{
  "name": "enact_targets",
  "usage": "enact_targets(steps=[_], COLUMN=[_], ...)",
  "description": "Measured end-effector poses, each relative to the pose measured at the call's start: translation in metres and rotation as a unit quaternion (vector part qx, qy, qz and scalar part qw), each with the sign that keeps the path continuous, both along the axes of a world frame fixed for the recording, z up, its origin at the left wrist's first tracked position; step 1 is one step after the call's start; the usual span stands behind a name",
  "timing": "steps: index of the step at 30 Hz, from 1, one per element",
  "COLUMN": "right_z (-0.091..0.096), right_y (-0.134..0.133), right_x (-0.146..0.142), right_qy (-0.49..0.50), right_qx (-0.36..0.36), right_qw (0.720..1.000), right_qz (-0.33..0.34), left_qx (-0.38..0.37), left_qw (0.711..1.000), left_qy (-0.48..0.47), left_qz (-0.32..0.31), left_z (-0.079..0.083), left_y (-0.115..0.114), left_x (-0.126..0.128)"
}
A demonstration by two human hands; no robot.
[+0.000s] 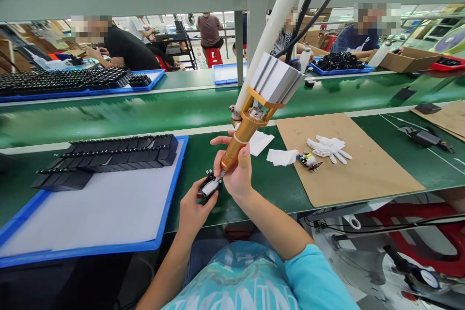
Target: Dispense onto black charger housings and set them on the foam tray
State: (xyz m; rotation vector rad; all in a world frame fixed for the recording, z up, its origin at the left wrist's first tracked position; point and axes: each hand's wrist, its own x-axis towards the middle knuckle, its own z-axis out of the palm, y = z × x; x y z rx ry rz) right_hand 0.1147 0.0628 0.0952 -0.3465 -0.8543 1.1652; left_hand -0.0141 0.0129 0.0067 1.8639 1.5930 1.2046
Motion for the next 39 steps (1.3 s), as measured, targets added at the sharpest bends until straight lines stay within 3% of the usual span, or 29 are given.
enact_targets(steps=[14,23,30,37,39], right_z=[0.006,0.003,-0.005,-0.017,-0.019], right_y=[-0.007,-0.003,0.018,0.051,0.057], right_x=[-0.010,-0.006,0.011,0.040,0.048], right_qy=[0.021,0.030,0.030,0.025,0.015], right_qx=[0.006,-0.016,-0.016,-0.034,-0.044], right_qw=[1.000,0.999,0.999,0.999,0.999], right_qz=[0.018,0.008,-0.016,0.010,0.005], left_qx=[0.069,0.054,-0.028,-0.159,-0.174], left_qw=[0.997,0.998,0.997,0.973,0.968], left_qy=[-0.025,0.022,0.056,-0.137,-0.143], left_qz=[-0.013,-0.026,-0.050,-0.100,-0.111], left_z=[0.001,0.000,-0.021,-0.013,-0.010], left_y=[0.003,0.008,0.016,0.033,0.035], left_x=[0.015,0.013,-0.008,-0.012,-0.008])
